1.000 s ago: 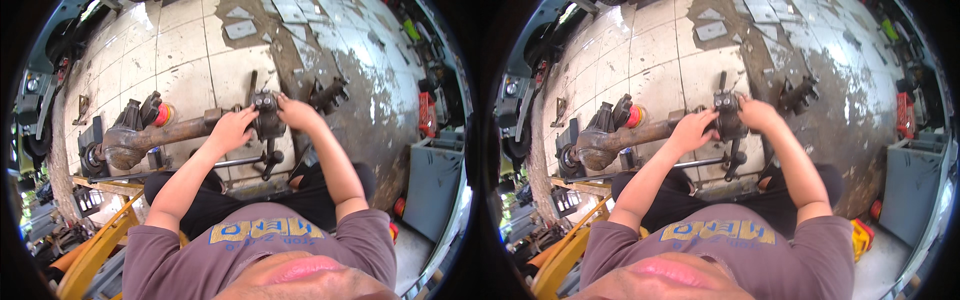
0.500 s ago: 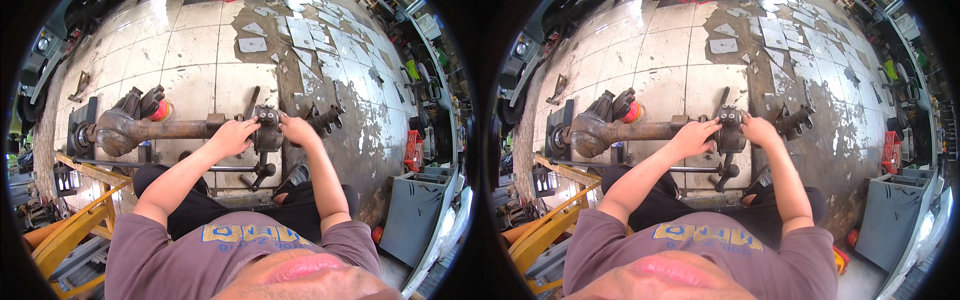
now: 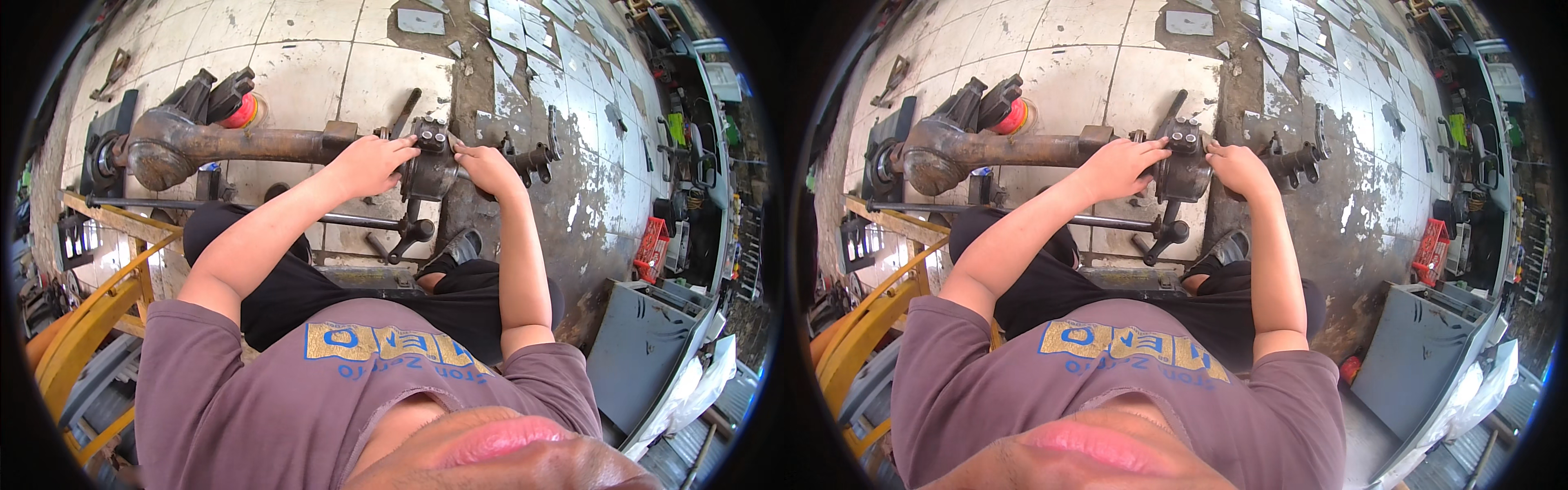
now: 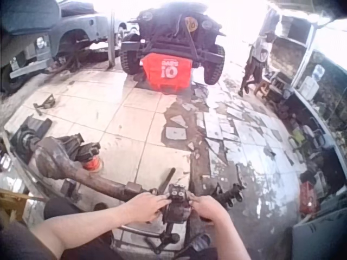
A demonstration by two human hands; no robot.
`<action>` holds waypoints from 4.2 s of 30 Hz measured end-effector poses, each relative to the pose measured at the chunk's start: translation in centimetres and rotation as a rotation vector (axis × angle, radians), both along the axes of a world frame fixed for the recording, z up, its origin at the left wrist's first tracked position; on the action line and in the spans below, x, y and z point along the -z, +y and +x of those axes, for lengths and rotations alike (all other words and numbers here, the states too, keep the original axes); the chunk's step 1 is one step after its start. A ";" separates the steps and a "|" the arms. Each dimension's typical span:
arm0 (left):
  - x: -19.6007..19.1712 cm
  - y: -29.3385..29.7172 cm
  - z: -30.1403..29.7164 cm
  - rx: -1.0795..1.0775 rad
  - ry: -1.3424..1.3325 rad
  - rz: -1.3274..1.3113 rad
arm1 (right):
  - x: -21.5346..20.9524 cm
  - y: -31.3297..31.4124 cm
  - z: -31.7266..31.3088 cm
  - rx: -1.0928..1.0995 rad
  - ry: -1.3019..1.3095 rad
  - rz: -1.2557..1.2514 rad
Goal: The person sits on the floor and assembles a differential housing onto a vehicle axle shaft. They align the housing, insert bolts, and tighten them by hand to secure the component.
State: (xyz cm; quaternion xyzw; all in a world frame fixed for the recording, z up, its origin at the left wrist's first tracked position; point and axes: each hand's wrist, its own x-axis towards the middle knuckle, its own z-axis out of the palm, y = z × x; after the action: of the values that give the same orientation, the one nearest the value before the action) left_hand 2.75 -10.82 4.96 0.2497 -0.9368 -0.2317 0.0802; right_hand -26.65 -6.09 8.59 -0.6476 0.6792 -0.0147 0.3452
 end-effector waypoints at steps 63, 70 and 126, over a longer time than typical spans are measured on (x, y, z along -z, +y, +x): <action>0.4 0.0 0.1 -0.009 0.006 -0.006 | 1.2 0.2 1.3 0.078 0.059 -0.060; 0.5 0.1 0.3 -0.014 0.041 -0.011 | -0.2 -0.6 1.0 0.111 0.034 0.061; 0.1 -0.2 -0.1 0.043 0.044 -0.074 | 4.7 0.9 1.0 0.169 0.104 -0.264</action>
State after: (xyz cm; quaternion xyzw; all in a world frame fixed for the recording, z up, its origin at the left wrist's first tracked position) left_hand 2.65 -11.06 4.88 0.2213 -0.9479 -0.2038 0.1050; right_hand -25.61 -5.16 3.85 -0.6278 0.7403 -0.0992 0.2191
